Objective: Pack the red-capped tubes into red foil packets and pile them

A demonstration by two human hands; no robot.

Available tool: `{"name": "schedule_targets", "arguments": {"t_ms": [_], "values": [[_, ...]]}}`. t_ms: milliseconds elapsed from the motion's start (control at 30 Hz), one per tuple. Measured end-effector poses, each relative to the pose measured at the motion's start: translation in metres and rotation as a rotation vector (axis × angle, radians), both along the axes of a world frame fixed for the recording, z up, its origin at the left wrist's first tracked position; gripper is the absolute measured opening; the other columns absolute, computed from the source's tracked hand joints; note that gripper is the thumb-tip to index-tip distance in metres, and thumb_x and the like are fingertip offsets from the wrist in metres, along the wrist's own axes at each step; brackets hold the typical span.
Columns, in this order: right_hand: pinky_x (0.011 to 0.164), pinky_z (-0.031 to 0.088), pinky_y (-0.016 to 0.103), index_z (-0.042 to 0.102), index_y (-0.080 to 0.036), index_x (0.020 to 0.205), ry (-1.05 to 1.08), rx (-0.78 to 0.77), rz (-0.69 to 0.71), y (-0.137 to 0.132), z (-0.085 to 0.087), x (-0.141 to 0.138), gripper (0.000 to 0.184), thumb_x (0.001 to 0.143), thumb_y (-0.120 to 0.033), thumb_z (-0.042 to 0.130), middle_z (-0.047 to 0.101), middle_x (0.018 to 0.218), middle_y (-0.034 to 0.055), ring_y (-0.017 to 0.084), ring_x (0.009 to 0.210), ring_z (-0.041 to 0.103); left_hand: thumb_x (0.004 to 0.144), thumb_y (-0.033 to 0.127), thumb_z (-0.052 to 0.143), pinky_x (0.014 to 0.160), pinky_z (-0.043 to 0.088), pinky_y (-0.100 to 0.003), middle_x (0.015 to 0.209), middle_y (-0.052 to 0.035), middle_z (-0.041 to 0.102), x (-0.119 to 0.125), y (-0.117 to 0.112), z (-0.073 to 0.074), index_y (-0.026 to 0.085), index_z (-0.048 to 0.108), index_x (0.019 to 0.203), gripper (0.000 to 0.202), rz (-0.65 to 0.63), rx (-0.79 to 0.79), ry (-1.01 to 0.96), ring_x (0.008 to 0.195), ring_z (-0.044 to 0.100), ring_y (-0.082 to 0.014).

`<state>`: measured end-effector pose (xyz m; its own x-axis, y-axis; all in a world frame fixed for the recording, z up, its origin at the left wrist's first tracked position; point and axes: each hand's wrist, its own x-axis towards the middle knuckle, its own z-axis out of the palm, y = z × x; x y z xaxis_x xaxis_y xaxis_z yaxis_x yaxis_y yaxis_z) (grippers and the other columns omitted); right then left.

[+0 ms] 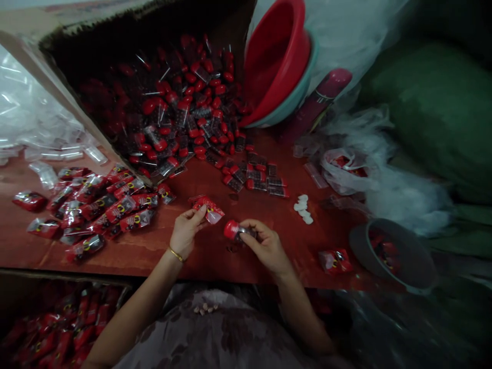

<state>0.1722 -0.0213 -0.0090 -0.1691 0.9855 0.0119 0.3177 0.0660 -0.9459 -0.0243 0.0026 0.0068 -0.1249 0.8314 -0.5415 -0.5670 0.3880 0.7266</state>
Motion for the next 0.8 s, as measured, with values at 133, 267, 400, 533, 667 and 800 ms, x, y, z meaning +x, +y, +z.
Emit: {"name": "schedule_targets", "arguments": {"t_ms": [133, 267, 400, 533, 667, 800], "values": [[0.044, 0.045, 0.021, 0.061, -0.019, 0.093, 0.238, -0.212, 0.041, -0.009, 0.011, -0.013, 0.024, 0.079, -0.038, 0.060, 0.060, 0.065, -0.0026, 0.008, 0.044, 0.052, 0.044, 0.040, 0.083, 0.068, 0.047, -0.027, 0.066, -0.0017, 0.068, 0.005, -0.002, -0.001, 0.012, 0.069, 0.067, 0.039, -0.010, 0.114, 0.071, 0.062, 0.059, -0.0116], [0.037, 0.041, 0.019, 0.060, -0.018, 0.090, 0.346, -0.336, 0.038, -0.002, 0.005, -0.021, 0.027, 0.074, -0.040, 0.063, 0.058, 0.061, -0.0049, 0.005, 0.036, 0.046, 0.052, 0.040, 0.080, 0.070, 0.046, -0.026, 0.070, -0.0020, 0.070, 0.001, -0.005, -0.004, 0.013, 0.072, 0.072, 0.035, -0.080, 0.213, 0.171, 0.064, 0.059, -0.0121], [0.037, 0.039, 0.018, 0.061, -0.018, 0.088, 0.382, -0.301, -0.041, 0.002, 0.002, -0.029, 0.027, 0.074, -0.041, 0.063, 0.058, 0.061, -0.0052, 0.004, 0.035, 0.045, 0.055, 0.038, 0.079, 0.071, 0.046, -0.024, 0.072, -0.0026, 0.071, -0.001, -0.007, -0.005, 0.014, 0.073, 0.074, 0.032, -0.110, 0.258, 0.192, 0.067, 0.060, -0.0122], [0.040, 0.040, 0.019, 0.061, -0.018, 0.088, 0.302, -0.204, -0.125, -0.001, 0.005, -0.036, 0.025, 0.075, -0.039, 0.062, 0.055, 0.056, -0.0060, 0.006, 0.037, 0.046, 0.051, 0.035, 0.082, 0.068, 0.048, -0.025, 0.073, -0.0013, 0.070, 0.006, -0.009, -0.005, 0.015, 0.071, 0.074, 0.033, -0.063, 0.230, 0.055, 0.065, 0.060, -0.0112], [0.041, 0.040, 0.020, 0.059, -0.018, 0.091, 0.230, -0.100, -0.191, -0.003, 0.005, -0.046, 0.023, 0.077, -0.037, 0.060, 0.050, 0.050, -0.0072, 0.007, 0.039, 0.046, 0.046, 0.029, 0.084, 0.058, 0.045, -0.019, 0.068, 0.0003, 0.068, 0.017, -0.012, -0.008, 0.014, 0.068, 0.073, 0.035, -0.045, 0.174, -0.023, 0.057, 0.057, -0.0075], [0.045, 0.044, 0.021, 0.059, -0.019, 0.093, 0.227, -0.001, -0.314, 0.001, -0.002, -0.059, 0.022, 0.081, -0.037, 0.056, 0.058, 0.062, -0.0030, 0.008, 0.046, 0.050, 0.046, 0.027, 0.084, 0.061, 0.046, -0.020, 0.070, -0.0003, 0.069, 0.029, -0.017, -0.010, 0.015, 0.066, 0.072, 0.035, -0.018, 0.159, -0.036, 0.061, 0.059, -0.0085]]}}
